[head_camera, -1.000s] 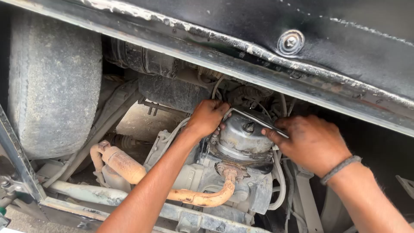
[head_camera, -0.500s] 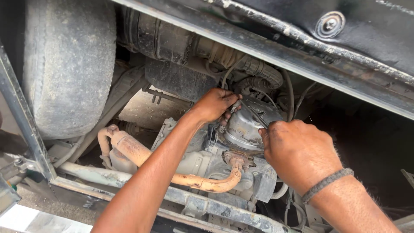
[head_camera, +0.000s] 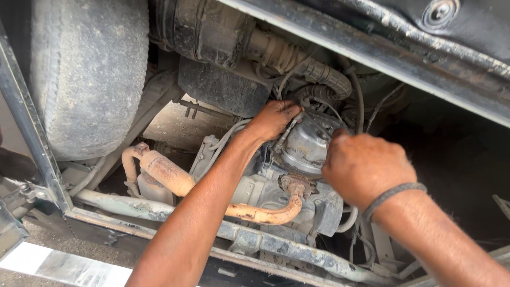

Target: Repairing or adjusting the engine components of an auto-rickshaw using tools.

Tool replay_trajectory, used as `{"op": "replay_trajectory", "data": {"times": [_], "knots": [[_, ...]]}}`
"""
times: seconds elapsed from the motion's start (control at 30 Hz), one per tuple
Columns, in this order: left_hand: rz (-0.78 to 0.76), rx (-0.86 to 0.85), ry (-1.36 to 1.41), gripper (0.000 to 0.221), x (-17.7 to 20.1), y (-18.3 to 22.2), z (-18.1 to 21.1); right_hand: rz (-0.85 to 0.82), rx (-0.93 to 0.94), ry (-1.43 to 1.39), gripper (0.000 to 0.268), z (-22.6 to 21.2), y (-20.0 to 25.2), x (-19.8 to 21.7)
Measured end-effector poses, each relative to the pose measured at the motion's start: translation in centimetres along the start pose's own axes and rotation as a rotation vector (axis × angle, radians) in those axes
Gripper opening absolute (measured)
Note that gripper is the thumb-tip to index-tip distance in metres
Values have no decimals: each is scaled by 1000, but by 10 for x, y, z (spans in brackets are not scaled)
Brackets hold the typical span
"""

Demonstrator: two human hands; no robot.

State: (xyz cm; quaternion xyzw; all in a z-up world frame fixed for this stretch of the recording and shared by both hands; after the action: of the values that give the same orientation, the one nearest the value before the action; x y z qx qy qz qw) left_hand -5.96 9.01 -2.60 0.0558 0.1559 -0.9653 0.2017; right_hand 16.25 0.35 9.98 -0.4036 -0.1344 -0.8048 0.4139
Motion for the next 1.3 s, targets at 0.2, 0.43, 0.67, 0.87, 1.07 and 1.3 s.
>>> {"op": "replay_trajectory", "data": {"times": [0.2,0.43,0.67,0.87,1.07,1.3], "knots": [[77,-172,162,29,-9,10,7,-76,-13,-113,60,19,-6,7],[269,-271,46,32,-9,26,11,190,157,-129,41,80,-95,-95],[478,-293,-165,41,-17,62,59,716,114,-83,54,96,-131,-77],[447,-339,-187,46,-10,64,59,25,-59,-530,62,84,-69,-41],[264,-125,43,41,-9,50,47,118,21,-345,52,62,-33,-11],[203,-123,49,35,-6,47,41,131,-29,-164,43,31,0,15]]}}
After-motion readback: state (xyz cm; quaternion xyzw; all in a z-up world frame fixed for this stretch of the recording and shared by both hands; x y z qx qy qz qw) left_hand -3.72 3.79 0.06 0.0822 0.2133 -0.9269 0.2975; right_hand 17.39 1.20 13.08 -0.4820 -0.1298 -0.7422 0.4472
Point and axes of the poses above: each hand's wrist, its own y-axis away from the middle knuckle, its own x-axis out of the back of the hand, z = x × y, the point moved 6 cm from there along -y, towards the middle knuckle, and after that the axes turned 13 degrees about y, right-handed, at the moved point
